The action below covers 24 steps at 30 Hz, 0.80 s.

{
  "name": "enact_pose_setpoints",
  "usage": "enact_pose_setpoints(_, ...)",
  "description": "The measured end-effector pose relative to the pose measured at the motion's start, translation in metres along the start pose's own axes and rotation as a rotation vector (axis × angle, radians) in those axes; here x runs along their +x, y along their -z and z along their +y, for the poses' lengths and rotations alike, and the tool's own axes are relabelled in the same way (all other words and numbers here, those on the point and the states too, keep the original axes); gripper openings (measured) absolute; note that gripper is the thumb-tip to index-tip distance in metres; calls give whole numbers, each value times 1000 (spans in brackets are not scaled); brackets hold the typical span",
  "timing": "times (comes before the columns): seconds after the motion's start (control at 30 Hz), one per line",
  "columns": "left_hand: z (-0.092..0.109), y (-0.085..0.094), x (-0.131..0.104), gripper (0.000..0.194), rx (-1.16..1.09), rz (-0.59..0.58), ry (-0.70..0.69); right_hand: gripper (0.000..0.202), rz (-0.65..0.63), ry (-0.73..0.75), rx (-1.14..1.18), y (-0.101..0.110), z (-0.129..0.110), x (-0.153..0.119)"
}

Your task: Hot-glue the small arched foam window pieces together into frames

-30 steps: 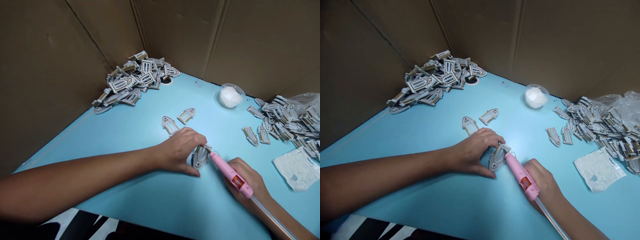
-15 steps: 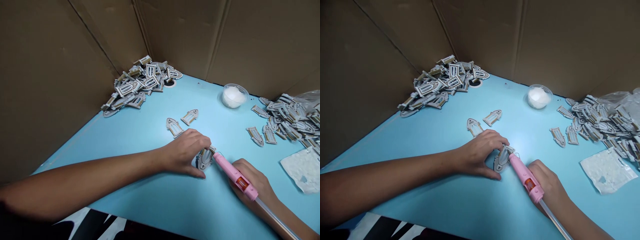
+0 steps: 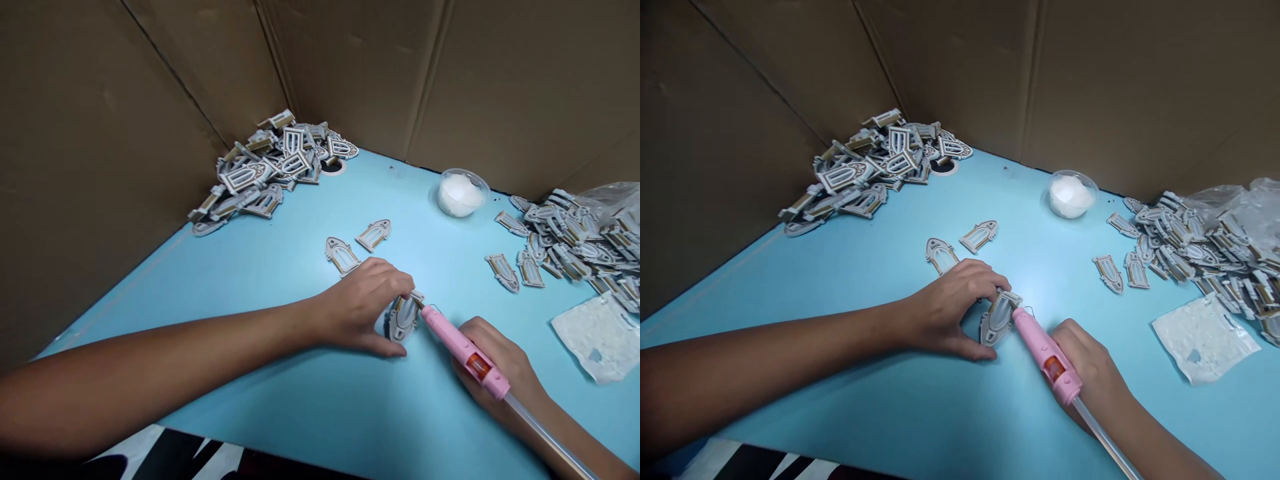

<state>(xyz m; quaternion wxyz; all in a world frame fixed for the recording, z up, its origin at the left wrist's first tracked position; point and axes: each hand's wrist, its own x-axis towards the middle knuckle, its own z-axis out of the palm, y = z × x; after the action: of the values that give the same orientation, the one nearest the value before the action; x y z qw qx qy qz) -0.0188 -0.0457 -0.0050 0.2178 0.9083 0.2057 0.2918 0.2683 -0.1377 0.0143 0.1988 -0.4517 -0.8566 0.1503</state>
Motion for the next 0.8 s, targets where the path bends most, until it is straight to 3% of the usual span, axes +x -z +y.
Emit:
enact_pose_setpoints(0.3, 1, 0, 2, 62, 21, 68, -84, 12, -6, 25, 16, 1, -3, 2)
enact_pose_setpoints(0.8, 2, 1, 2, 58, 19, 76, -71, 15, -8, 23, 54, 0, -4, 0)
